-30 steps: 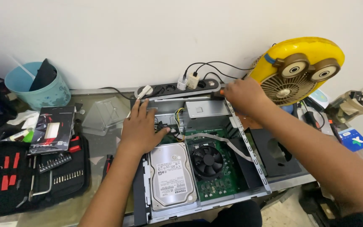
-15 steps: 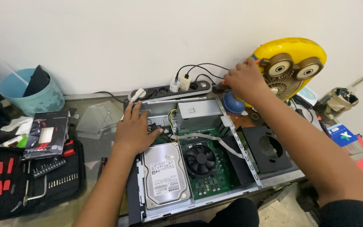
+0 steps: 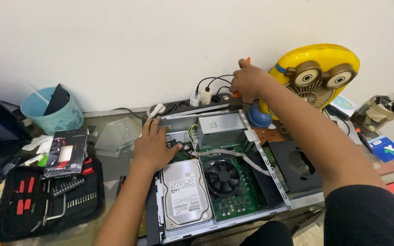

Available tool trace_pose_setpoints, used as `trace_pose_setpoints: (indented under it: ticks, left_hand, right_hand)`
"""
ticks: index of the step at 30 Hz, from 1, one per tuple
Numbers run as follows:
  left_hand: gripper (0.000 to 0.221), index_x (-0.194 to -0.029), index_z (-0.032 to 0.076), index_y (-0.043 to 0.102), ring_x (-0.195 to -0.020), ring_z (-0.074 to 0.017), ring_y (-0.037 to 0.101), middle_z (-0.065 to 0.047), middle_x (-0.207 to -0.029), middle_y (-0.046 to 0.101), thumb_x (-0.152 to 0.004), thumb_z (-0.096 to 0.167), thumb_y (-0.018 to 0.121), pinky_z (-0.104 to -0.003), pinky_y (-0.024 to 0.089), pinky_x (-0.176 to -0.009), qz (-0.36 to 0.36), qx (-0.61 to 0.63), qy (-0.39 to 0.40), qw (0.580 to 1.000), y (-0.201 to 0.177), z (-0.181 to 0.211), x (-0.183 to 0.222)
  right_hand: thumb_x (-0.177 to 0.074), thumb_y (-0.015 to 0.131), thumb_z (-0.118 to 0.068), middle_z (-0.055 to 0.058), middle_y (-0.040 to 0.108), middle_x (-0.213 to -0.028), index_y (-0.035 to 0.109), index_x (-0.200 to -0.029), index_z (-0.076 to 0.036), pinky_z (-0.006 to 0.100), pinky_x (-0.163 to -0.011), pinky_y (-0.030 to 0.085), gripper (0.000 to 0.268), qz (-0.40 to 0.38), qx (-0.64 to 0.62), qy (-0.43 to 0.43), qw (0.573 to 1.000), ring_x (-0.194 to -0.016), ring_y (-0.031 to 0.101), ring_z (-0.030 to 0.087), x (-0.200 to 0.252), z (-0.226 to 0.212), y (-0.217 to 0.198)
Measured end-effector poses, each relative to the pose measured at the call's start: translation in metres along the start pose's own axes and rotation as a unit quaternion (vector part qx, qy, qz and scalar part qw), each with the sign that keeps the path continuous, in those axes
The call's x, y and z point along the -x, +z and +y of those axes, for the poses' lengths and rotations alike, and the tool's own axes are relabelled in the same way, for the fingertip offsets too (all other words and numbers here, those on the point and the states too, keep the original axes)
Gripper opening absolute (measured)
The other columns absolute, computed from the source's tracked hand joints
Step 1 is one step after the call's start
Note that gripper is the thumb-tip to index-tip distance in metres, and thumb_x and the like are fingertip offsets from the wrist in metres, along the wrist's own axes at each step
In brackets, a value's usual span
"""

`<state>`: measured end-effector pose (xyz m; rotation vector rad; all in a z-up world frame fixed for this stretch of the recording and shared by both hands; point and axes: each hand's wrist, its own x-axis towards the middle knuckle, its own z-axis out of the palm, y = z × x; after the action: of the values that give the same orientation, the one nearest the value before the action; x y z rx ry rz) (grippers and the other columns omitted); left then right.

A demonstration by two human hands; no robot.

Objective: The person is performing maintenance on a desktop computer, including unscrewing internal components, cleaning parts with a brush, and reassembling the CPU fan shroud.

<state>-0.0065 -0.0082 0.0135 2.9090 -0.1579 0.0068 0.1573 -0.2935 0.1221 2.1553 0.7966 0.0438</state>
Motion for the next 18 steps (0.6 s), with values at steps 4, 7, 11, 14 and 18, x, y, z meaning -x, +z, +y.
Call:
trace_pose_setpoints:
  ticks: [4,7,11,14,18]
  left_hand:
    - [0.076,-0.147,0.009,0.052,-0.158,-0.0359,0.019,-0.015,-0.167,0.030,-0.093,0.062,0.059,-0.061,0.049,-0.106,-0.008,-0.010,-0.002,1.000,-0.001,0.002,0.001]
    - [0.076,-0.147,0.011,0.052,-0.158,-0.0347,0.019,-0.014,-0.168,0.029,-0.093,0.064,0.058,-0.060,0.050,-0.106,-0.006,-0.016,-0.005,1.000,0.000,-0.001,-0.001]
    - [0.075,-0.146,0.010,0.052,-0.159,-0.0348,0.018,-0.014,-0.168,0.029,-0.093,0.062,0.060,-0.061,0.049,-0.106,-0.015,-0.009,-0.013,1.000,-0.003,0.002,0.001]
    - [0.074,-0.146,0.010,0.053,-0.158,-0.0356,0.019,-0.015,-0.167,0.030,-0.093,0.061,0.060,-0.062,0.049,-0.105,-0.013,-0.008,-0.012,1.000,-0.004,0.003,0.000]
    - [0.074,-0.146,0.009,0.053,-0.158,-0.0360,0.018,-0.015,-0.168,0.029,-0.093,0.062,0.059,-0.061,0.049,-0.106,-0.009,-0.015,-0.009,1.000,0.000,0.001,-0.001]
  right_hand:
    - [-0.081,0.075,-0.022,-0.014,0.079,-0.105,0.077,-0.109,-0.039,0.038,-0.111,0.029,0.033,0.022,0.095,-0.029,0.995,-0.110,0.066,0.007,-0.023,-0.010,0.012]
    - [-0.080,0.076,-0.018,-0.012,0.078,-0.101,0.077,-0.103,-0.035,0.044,-0.113,0.026,0.029,0.018,0.161,-0.060,0.985,-0.106,0.065,0.008,-0.050,-0.008,0.039]
    - [-0.077,0.078,-0.009,-0.009,0.079,-0.097,0.078,-0.100,-0.031,0.044,-0.112,0.027,0.031,-0.001,0.193,-0.058,0.979,-0.104,0.067,0.009,-0.044,-0.005,0.037]
    - [-0.079,0.078,-0.011,-0.009,0.079,-0.101,0.077,-0.106,-0.032,0.042,-0.107,0.031,0.034,-0.003,0.154,-0.048,0.987,-0.106,0.067,0.010,-0.031,-0.007,0.025]
    - [-0.079,0.082,-0.012,-0.005,0.080,-0.109,0.076,-0.116,-0.033,0.042,-0.098,0.038,0.042,0.017,-0.019,0.011,1.000,-0.110,0.069,0.017,-0.031,-0.011,0.032]
